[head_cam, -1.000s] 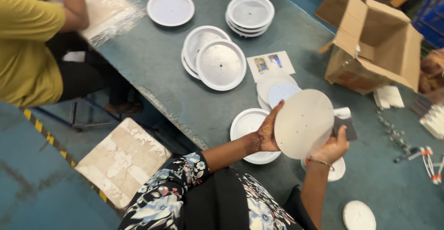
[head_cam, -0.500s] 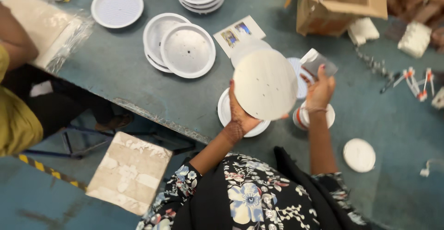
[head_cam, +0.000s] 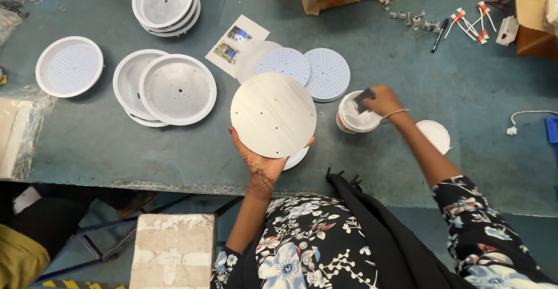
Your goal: The person repeatedly applies a white paste to the inner surface of white circular plastic lids using a small rectangular card. They dip the card into a container of paste, spread it on each lid, and place the finished lids into a stack. The process is repeated for multiple lids.
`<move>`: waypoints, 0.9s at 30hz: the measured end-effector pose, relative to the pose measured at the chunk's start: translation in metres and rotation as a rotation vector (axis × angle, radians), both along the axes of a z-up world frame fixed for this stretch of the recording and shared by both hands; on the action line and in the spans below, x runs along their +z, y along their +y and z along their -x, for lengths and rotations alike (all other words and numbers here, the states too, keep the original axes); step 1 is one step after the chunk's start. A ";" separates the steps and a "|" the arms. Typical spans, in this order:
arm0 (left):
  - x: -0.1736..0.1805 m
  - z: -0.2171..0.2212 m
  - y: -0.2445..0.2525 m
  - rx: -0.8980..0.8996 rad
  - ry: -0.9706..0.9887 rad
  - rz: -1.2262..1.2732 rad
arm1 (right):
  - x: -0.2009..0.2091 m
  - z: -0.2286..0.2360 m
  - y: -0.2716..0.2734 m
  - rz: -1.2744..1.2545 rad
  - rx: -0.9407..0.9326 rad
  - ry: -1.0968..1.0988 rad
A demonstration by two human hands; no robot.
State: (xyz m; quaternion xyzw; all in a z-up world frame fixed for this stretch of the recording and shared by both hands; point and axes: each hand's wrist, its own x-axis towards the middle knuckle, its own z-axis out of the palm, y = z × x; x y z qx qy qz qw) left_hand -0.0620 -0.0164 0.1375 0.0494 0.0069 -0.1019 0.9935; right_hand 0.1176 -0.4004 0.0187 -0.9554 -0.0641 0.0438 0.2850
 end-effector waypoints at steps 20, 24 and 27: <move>-0.012 -0.010 0.002 0.064 0.082 -0.039 | -0.043 0.042 0.025 -0.875 -0.470 0.264; -0.011 -0.010 0.007 0.058 0.052 -0.019 | -0.043 0.038 0.026 -0.862 -0.536 0.236; -0.009 -0.011 0.011 0.066 0.046 -0.028 | -0.041 0.035 0.036 -0.812 -0.547 0.210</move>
